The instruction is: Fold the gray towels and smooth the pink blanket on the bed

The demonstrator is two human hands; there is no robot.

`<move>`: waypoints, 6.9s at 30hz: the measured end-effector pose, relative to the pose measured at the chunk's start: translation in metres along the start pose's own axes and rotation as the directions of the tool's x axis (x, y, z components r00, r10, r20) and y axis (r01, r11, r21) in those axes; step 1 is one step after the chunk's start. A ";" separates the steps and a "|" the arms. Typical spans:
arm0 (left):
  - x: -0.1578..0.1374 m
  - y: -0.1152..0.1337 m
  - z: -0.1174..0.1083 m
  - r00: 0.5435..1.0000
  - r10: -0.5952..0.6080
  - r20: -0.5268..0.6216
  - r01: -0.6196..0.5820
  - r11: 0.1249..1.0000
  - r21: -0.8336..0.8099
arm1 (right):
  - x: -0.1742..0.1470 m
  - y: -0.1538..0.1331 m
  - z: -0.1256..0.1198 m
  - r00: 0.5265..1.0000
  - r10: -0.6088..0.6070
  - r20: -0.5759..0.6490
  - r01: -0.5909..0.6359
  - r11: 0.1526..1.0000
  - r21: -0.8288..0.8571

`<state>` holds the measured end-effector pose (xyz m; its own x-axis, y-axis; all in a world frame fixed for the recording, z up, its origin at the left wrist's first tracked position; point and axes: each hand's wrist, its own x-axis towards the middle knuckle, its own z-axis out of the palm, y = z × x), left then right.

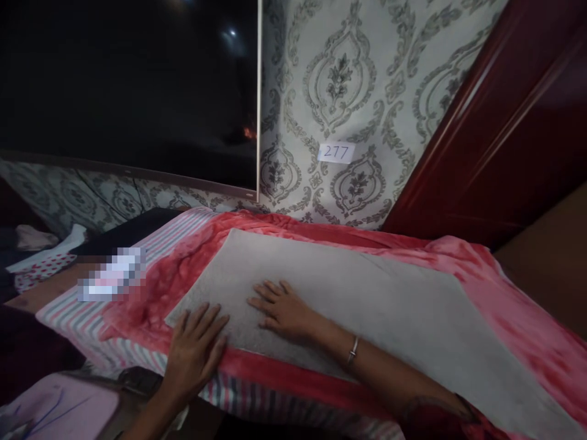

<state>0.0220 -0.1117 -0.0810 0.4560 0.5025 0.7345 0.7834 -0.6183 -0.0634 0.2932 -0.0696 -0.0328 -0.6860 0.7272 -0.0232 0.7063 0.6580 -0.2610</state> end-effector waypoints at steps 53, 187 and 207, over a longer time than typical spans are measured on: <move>0.057 0.158 0.027 0.965 0.252 0.066 -0.205 0.891 -0.405 | -0.130 0.036 -0.008 0.980 0.195 -0.022 -0.193 0.978 0.079; 0.332 0.333 0.227 0.637 0.689 0.346 -0.388 0.674 -0.629 | -0.329 0.045 0.020 0.119 0.568 -0.814 -0.725 0.610 0.320; 0.360 0.368 0.293 0.601 0.651 0.464 -0.398 0.746 -0.533 | -0.333 0.075 0.052 0.140 0.795 -0.590 -0.942 0.291 0.169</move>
<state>0.5978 0.0190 -0.0384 0.9800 0.1792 0.0865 0.1781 -0.9838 0.0209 0.5652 -0.2722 -0.0946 0.5688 0.7401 0.3588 0.8220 -0.5265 -0.2171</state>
